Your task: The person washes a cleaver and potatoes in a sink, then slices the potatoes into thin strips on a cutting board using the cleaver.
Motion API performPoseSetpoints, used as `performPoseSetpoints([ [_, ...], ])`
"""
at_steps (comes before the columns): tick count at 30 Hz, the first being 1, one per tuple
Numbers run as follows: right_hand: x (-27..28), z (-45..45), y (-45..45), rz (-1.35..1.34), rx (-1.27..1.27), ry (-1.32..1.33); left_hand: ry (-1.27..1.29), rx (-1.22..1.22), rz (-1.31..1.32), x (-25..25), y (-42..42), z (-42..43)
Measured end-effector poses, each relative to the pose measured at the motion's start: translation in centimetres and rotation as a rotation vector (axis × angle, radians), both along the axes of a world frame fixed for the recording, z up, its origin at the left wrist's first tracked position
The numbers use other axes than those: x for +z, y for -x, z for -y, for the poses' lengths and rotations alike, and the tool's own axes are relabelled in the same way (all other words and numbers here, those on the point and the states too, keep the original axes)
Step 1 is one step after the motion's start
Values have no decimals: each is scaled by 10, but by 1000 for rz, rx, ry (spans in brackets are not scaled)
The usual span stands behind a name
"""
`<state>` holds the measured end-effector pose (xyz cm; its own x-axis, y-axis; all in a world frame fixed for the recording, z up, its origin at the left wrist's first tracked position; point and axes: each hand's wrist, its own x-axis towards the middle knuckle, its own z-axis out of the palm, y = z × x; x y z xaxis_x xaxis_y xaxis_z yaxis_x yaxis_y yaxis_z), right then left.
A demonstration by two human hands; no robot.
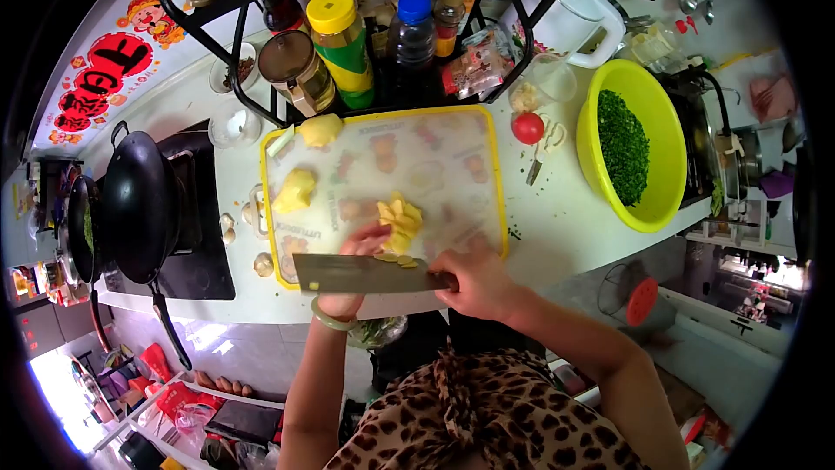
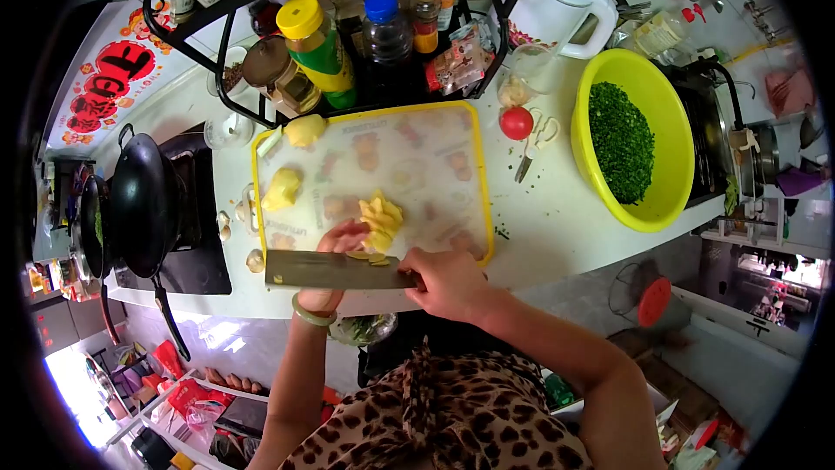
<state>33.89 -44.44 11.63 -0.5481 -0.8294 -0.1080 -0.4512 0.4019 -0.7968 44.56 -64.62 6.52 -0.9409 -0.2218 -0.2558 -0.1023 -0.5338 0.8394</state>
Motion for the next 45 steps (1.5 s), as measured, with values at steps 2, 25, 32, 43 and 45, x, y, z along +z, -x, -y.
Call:
performPoseSetpoints([
  [2, 0, 6, 0, 212, -77, -4, -297, -136, -102, -3, 6, -3],
  [25, -20, -34, 26, 690, -622, 99, 1040, 99, -10, 21, 27, 4],
  [32, -10, -21, 33, 55, -383, -263, 1433, -15, -119, 8, 36, -11],
  [43, -27, -36, 27, 210, -550, -145, 1952, -525, -314, -8, 67, -42],
  [45, -24, -35, 29, 216, -566, -131, 1913, -529, -314, -11, 68, -44],
])
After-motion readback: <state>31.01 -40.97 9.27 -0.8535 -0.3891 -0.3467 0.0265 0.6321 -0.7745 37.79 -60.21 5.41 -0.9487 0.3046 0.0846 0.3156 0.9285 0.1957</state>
